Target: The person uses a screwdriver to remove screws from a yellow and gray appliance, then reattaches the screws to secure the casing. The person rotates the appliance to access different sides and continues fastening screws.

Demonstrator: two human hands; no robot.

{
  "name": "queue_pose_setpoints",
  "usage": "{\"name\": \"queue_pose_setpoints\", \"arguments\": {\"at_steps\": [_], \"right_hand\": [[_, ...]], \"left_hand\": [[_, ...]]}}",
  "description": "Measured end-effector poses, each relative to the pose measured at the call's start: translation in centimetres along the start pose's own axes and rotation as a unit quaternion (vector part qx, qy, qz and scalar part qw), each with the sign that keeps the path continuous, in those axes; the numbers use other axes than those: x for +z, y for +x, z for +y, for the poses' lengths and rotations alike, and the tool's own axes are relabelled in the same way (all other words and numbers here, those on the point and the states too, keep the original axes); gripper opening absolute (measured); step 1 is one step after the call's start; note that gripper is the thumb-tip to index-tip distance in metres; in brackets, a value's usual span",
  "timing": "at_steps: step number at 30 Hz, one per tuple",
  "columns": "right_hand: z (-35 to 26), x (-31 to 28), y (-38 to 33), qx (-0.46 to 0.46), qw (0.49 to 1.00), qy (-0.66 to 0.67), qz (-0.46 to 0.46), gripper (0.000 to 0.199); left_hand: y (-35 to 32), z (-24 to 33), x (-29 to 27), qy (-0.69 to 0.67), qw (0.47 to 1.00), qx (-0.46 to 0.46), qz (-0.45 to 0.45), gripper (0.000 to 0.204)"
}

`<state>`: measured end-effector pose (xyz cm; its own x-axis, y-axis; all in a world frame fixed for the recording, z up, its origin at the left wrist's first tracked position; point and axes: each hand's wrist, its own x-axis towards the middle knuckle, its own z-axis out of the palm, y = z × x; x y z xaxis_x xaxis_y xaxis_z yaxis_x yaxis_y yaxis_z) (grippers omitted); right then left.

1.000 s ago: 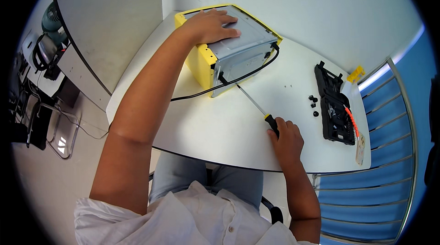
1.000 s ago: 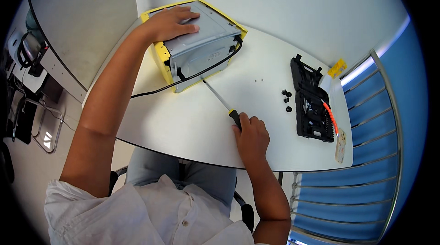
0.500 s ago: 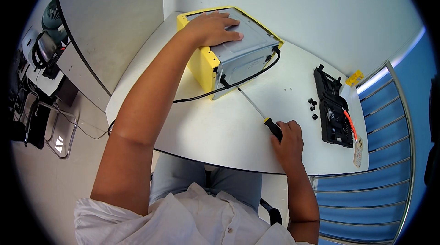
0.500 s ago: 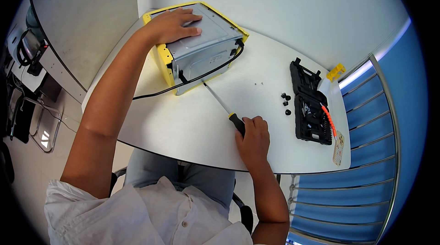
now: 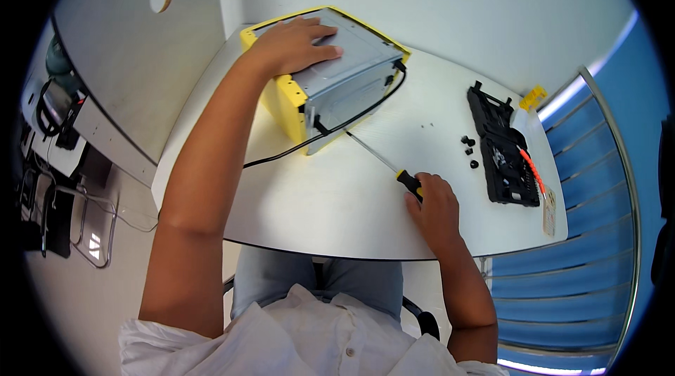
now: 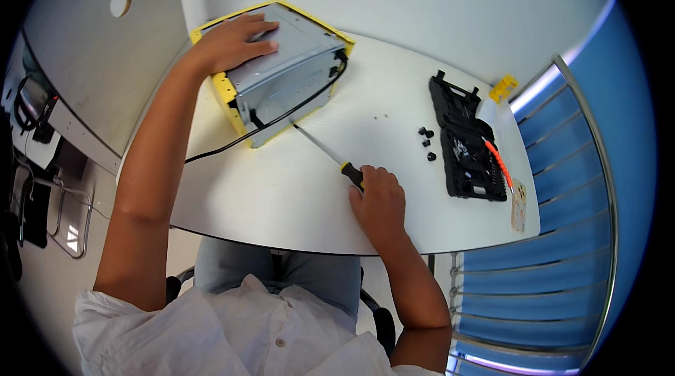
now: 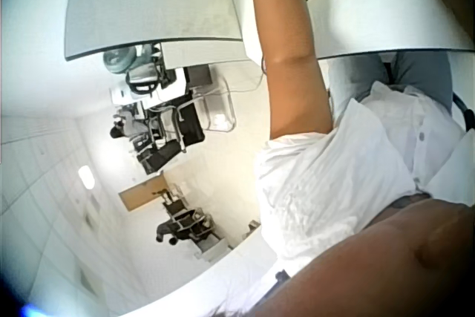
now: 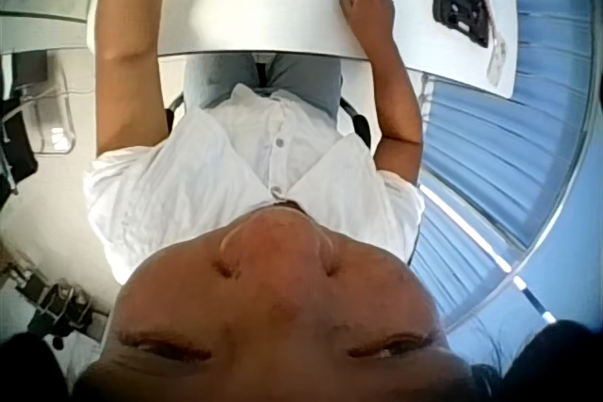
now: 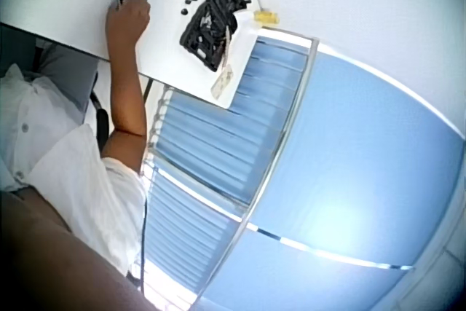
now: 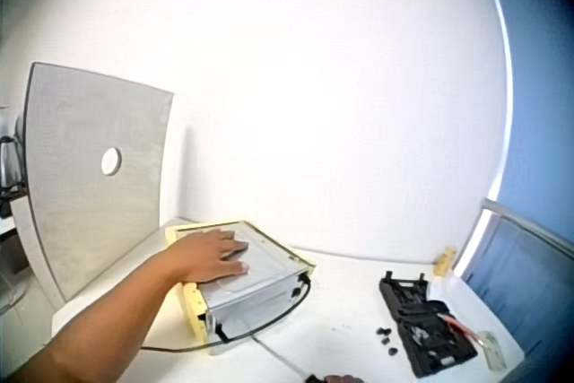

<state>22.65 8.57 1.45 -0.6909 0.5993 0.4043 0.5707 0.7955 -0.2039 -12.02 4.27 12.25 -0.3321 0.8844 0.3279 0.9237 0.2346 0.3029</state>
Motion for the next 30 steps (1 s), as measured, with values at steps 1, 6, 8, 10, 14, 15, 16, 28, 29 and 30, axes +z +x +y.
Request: {"name": "queue_pose_setpoints", "arguments": {"at_steps": [1, 6, 8, 10, 14, 15, 16, 28, 29, 30], "right_hand": [[0.3, -0.1, -0.1, 0.008, 1.0, 0.0, -0.011, 0.033], [-0.1, -1.5, 0.3, 0.004, 0.999, 0.011, -0.047, 0.037], [-0.2, -1.4, 0.5, 0.018, 0.999, 0.012, -0.048, 0.036], [-0.1, -1.3, 0.4, 0.025, 0.999, 0.002, -0.047, 0.034], [-0.2, -1.1, 0.7, 0.02, 0.998, -0.05, -0.029, 0.029], [-0.4, -1.2, 0.8, 0.017, 0.997, -0.066, -0.022, 0.027], [-0.4, -1.3, 0.8, 0.024, 0.997, -0.069, -0.036, 0.026], [1.1, -1.8, 1.4, 0.043, 0.994, 0.101, -0.029, 0.023], [1.1, -2.0, 1.5, 0.048, 0.992, 0.113, -0.025, 0.023], [1.2, -2.1, 1.6, 0.052, 0.991, 0.125, -0.021, 0.023]], "left_hand": [[0.1, 0.2, -0.1, -0.005, 1.0, 0.01, -0.005, 0.064], [-0.2, 0.5, -0.3, -0.008, 1.0, -0.012, -0.008, 0.064], [-0.3, 0.8, -0.6, -0.012, 1.0, -0.018, -0.015, 0.063], [-0.1, 1.0, -0.5, -0.016, 0.999, -0.022, -0.023, 0.062], [-0.1, 0.7, -0.6, -0.014, 1.0, -0.014, -0.023, 0.062], [-0.2, 0.7, -0.7, -0.009, 1.0, -0.011, -0.021, 0.062], [-0.2, 0.7, -0.6, -0.009, 1.0, -0.011, -0.021, 0.062], [-0.1, 0.8, -0.6, 0.006, 1.0, 0.001, -0.01, 0.06], [0.0, 0.9, -0.8, 0.002, 1.0, 0.001, -0.014, 0.057], [0.0, 1.1, -0.9, -0.002, 1.0, 0.001, -0.017, 0.054]]}}
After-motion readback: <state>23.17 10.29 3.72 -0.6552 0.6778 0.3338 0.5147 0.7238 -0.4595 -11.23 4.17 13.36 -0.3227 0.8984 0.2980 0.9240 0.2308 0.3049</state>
